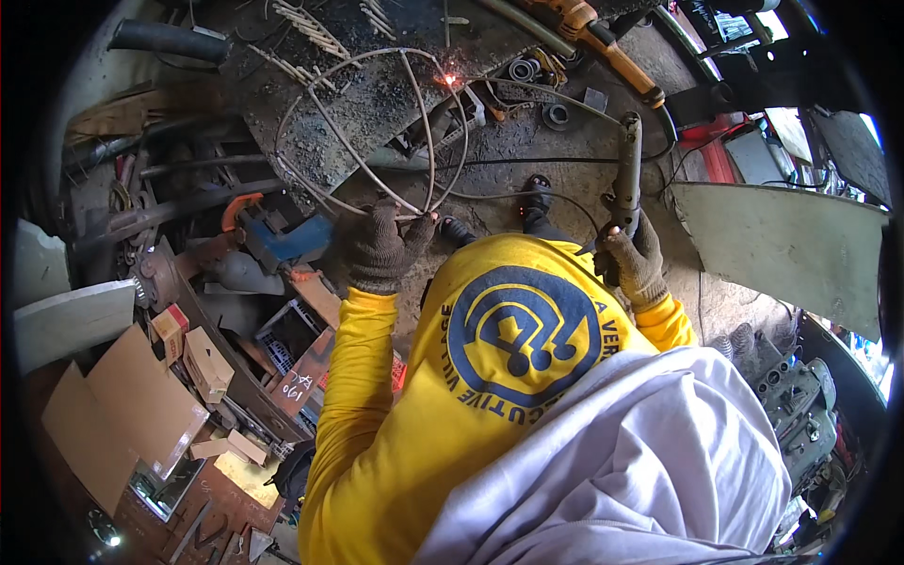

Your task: The person holds a metal wire structure with gloved hands and welds the joints together using a welding tool.

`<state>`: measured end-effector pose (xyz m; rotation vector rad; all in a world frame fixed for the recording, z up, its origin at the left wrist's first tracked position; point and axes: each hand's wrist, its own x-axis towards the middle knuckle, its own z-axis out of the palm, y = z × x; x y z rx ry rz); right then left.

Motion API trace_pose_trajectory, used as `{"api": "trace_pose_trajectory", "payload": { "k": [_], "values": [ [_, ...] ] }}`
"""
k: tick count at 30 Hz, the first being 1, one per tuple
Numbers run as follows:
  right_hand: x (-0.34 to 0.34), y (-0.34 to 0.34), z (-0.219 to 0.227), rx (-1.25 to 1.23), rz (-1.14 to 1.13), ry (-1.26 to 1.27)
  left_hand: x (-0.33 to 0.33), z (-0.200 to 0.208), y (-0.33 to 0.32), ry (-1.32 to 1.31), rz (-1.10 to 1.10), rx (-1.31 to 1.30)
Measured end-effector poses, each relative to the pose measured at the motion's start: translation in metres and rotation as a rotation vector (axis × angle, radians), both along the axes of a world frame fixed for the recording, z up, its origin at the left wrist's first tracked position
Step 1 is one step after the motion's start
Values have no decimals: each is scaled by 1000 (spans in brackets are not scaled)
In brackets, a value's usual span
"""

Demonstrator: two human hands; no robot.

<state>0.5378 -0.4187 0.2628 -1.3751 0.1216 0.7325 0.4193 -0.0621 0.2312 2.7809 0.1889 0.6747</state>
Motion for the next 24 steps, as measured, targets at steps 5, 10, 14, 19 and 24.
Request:
{"api": "trace_pose_trajectory", "payload": {
  "k": [5,10,14,19,24],
  "values": [
    [-1,0,-1,16,2,11,-5,-5,1,65,20,-21],
    [0,0,-7,67,12,-25,4,7,1,108,28,-29],
    [-4,4,-12,195,-72,14,5,12,4,68,-50,-66],
    [0,3,-2,44,14,-29,7,11,5,11,-80,-23],
    [-2,9,-19,165,-149,4,2,4,2,-5,15,59]
  ]
}}
